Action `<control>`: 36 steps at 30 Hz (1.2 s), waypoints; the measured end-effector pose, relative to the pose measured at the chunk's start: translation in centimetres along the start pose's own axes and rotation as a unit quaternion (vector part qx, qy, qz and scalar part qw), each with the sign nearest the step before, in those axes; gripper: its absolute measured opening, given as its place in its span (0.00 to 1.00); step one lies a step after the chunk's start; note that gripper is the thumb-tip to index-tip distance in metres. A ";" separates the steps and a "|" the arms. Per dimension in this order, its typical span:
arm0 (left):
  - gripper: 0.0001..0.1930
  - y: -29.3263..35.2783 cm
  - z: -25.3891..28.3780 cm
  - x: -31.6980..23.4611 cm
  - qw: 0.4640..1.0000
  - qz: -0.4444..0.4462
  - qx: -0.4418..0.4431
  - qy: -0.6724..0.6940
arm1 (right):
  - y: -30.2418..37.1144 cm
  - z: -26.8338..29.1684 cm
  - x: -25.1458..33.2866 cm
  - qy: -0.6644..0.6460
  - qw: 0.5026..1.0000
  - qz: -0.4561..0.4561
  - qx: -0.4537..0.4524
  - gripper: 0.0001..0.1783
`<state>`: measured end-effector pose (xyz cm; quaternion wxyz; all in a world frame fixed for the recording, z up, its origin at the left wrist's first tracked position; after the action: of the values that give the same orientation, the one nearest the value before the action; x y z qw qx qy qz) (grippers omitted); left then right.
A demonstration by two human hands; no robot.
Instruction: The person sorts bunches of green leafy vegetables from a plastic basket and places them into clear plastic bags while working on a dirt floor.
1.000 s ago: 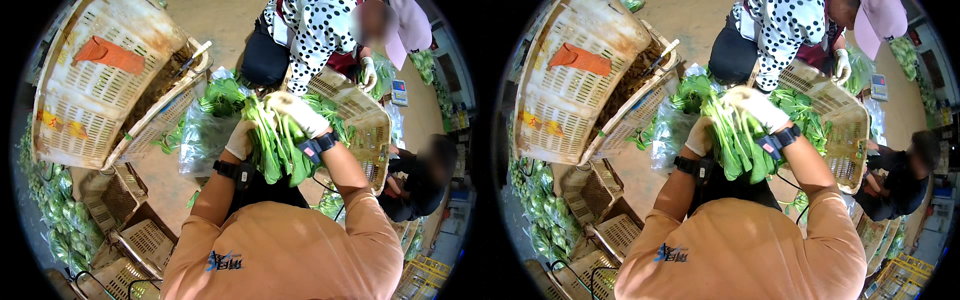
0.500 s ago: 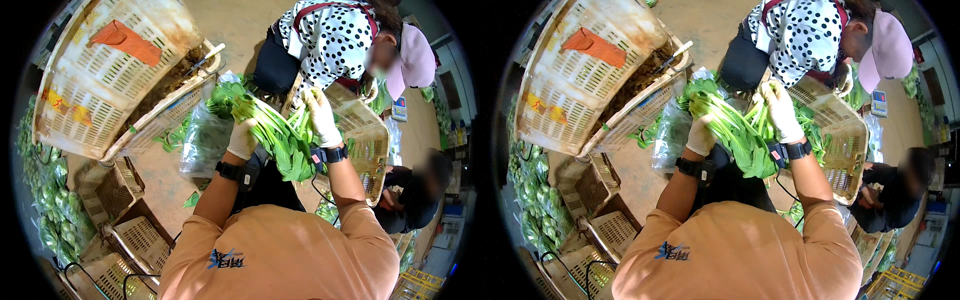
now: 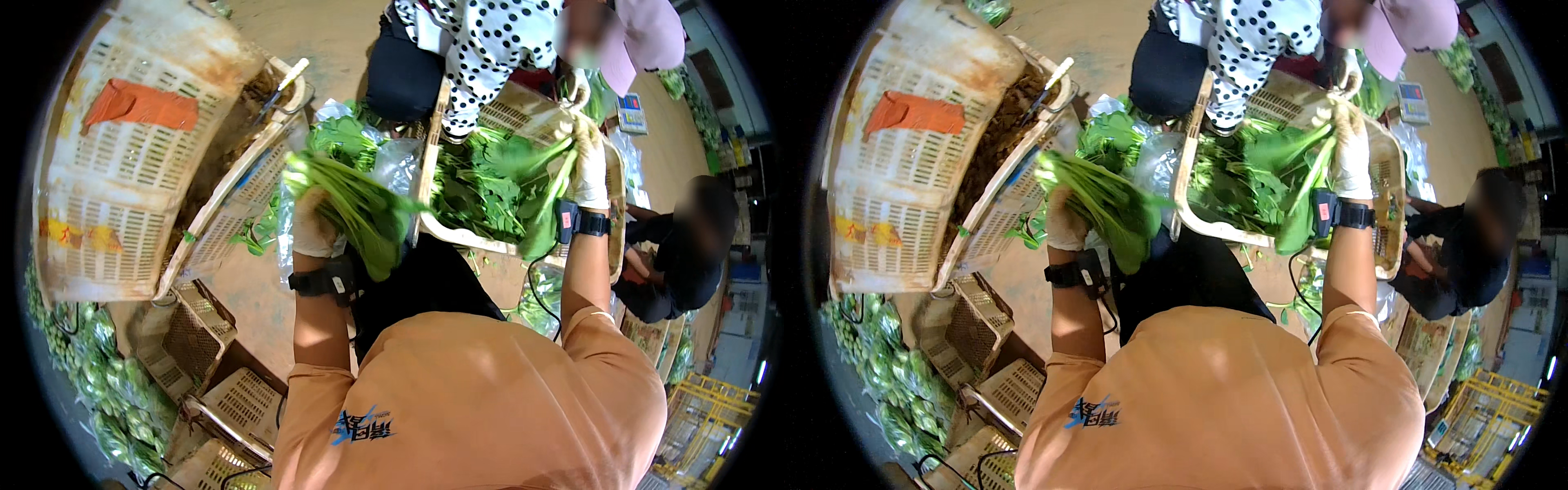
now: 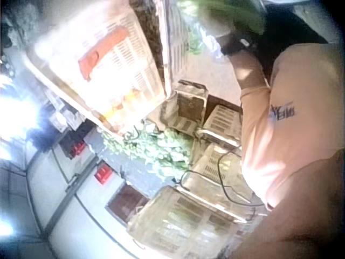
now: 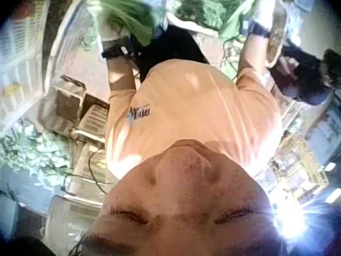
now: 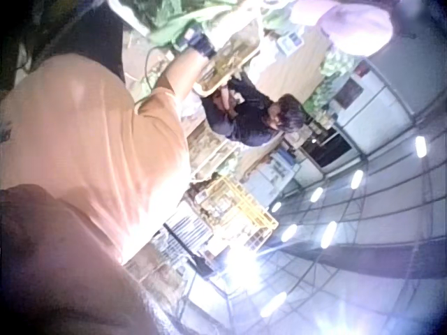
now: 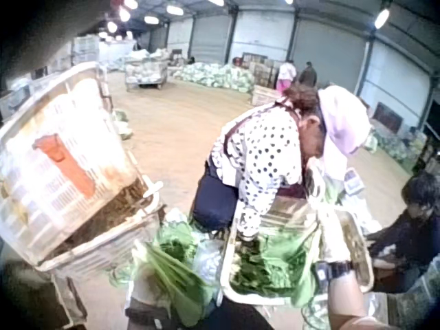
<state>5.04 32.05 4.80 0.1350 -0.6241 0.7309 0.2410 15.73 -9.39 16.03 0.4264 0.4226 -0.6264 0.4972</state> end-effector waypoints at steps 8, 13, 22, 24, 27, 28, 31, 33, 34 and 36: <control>0.21 -0.8 -4.9 7.7 0.982 0.135 -0.013 -0.128 | 7.0 -17.3 -0.2 0.176 0.894 0.116 0.396 0.21; 0.21 0.4 -4.1 6.6 0.979 0.156 0.061 -0.113 | 5.0 -20.9 -2.1 0.229 0.831 0.081 0.501 0.10; 0.22 0.7 -3.2 5.0 0.993 0.111 0.033 -0.036 | 5.8 -22.2 -4.9 0.139 0.845 -0.160 0.490 0.20; 0.22 0.3 -3.3 5.5 0.992 0.114 0.052 -0.010 | 7.3 -22.2 -4.6 0.058 0.828 -0.169 0.532 0.19; 0.22 -0.3 -2.9 5.9 0.992 0.093 0.076 0.048 | 5.0 -19.2 -4.5 0.006 0.906 -0.101 0.411 0.17; 0.22 -0.3 -2.7 5.3 0.992 0.080 0.074 0.056 | 5.0 -17.8 -4.6 -0.075 0.894 -0.196 0.395 0.19; 0.25 0.0 -2.6 3.7 0.995 0.048 0.072 0.048 | 3.9 -13.7 -5.7 -0.135 0.902 -0.217 0.348 0.20; 0.24 0.0 1.6 2.0 0.999 -0.004 0.039 0.021 | 3.1 -12.1 -6.1 -0.138 0.923 -0.179 0.312 0.20; 0.22 0.5 2.6 1.1 1.000 -0.009 -0.004 0.020 | 2.7 -11.3 -5.8 -0.110 0.940 -0.165 0.278 0.20; 0.24 1.3 4.6 -1.3 0.994 -0.048 -0.094 -0.016 | 1.5 -10.3 -5.4 -0.080 0.956 -0.131 0.250 0.20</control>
<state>3.52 35.67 1.75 0.0991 -0.6644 0.6718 0.3121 17.04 1.56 11.93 0.3171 0.6324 -0.4531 0.5424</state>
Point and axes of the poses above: each hand's wrist, its own y-axis away from the middle knuckle, its own z-axis out of the back of the hand, x = y × z, the point moved 5 cm from there along -y, towards the middle knuckle, and after that the axes turned 7 degrees about z, right-handed, at the moved point
